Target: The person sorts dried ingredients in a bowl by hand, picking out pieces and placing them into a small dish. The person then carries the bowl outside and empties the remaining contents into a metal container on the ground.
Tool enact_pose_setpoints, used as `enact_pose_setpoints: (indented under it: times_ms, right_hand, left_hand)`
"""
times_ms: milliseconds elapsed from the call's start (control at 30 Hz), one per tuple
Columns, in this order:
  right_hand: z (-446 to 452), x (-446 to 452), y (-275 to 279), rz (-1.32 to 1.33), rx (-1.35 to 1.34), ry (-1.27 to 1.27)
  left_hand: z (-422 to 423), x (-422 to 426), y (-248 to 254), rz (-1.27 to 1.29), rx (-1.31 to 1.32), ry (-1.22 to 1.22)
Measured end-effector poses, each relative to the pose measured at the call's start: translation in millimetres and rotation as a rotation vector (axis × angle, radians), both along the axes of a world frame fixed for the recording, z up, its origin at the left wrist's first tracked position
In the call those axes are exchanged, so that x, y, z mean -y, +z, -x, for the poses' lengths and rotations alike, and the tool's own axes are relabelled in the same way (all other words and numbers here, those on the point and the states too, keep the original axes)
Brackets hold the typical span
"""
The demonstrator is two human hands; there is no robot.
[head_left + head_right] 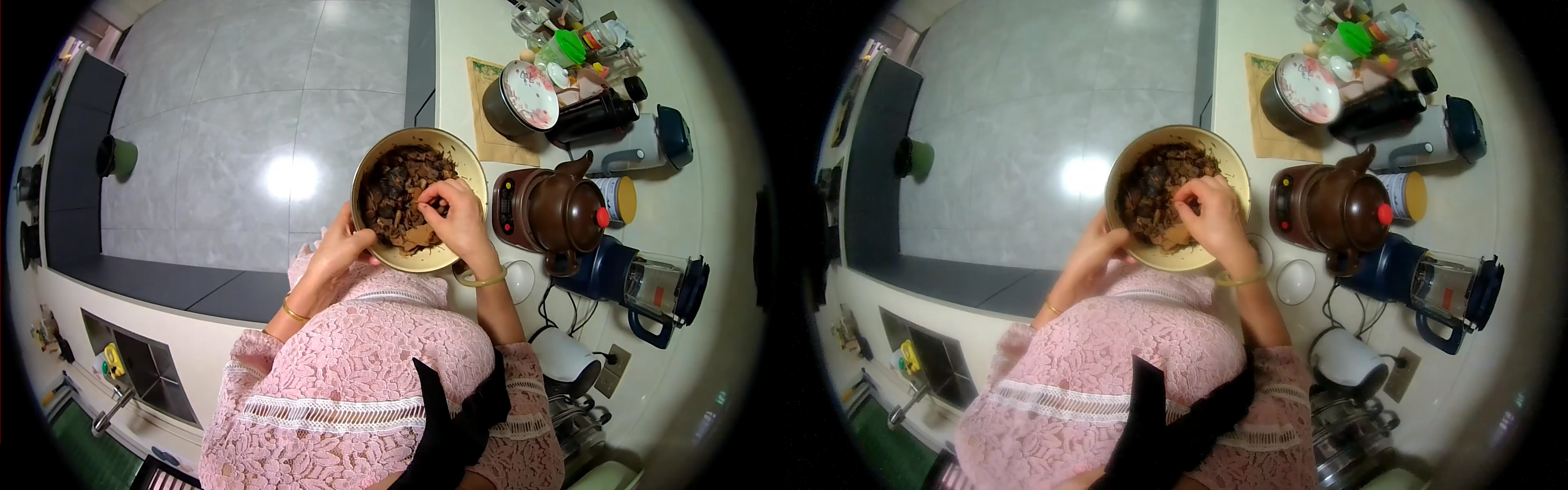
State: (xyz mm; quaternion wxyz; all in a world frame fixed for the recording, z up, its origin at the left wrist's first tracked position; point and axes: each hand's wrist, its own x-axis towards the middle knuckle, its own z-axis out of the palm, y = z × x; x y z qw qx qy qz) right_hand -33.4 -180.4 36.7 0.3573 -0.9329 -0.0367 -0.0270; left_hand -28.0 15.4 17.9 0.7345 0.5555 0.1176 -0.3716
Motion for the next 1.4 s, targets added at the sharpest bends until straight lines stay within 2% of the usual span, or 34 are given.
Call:
enact_pose_setpoints:
  times_ms: [33, 167, 400, 467, 633, 700, 733, 767, 833, 867, 900, 967, 1033, 1167, 1267, 1367, 1400]
  right_hand:
    - [1, 1, 2, -0.075, -0.076, -0.042]
    - [7, 6, -3, -0.205, -0.097, -0.11]
    - [14, 7, 11, -0.163, -0.071, -0.109]
    - [17, 15, 9, -0.246, -0.012, -0.23]
    - [23, 15, 18, -0.25, 0.015, -0.261]
    - [23, 5, 29, -0.768, -0.099, -0.249]
    - [21, 8, 36, -0.903, -0.215, -0.138]
    - [20, 6, 33, -0.906, -0.208, -0.143]
    - [17, 2, 25, -0.703, -0.597, -0.083]
    - [19, 4, 24, -0.773, -0.652, -0.123]
    - [22, 9, 20, -0.77, -0.654, -0.12]
    - [30, 17, 11, -1.05, -0.583, -0.169]
    - [34, 17, 8, -1.022, -0.57, -0.111]
    - [34, 23, 13, -0.773, -0.34, -0.245]
    - [32, 25, 19, -0.808, -0.292, -0.268]
    - [31, 19, 21, -0.848, -0.297, -0.173]
    - [30, 17, 25, -0.973, -0.33, -0.152]
  left_hand:
    - [0, 0, -1, 0.001, -0.001, 0.0]
    - [0, 0, 0, 0.005, 0.007, 0.002]
    - [-1, 2, 7, -0.002, 0.0, 0.014]
    - [0, 1, 3, 0.002, -0.01, 0.003]
    - [1, 1, -4, 0.008, -0.021, 0.014]
    - [0, 2, 2, -0.024, -0.026, 0.04]
    - [0, 2, 2, -0.025, -0.023, 0.034]
    - [0, 1, 1, -0.011, -0.032, 0.028]
    - [-2, 0, 3, 0.004, -0.032, 0.016]
    - [-2, 0, 4, -0.005, -0.032, 0.011]
    - [-1, 1, 4, -0.015, -0.038, 0.011]
    - [1, 0, 3, -0.01, -0.055, 0.025]
    - [1, -1, 0, -0.003, -0.065, 0.03]
    - [1, -1, 0, -0.012, -0.049, 0.027]
    - [0, -2, 0, -0.013, -0.065, 0.03]
    - [-2, -1, 0, -0.004, -0.072, 0.023]
    - [-2, -1, 0, 0.008, -0.072, 0.023]
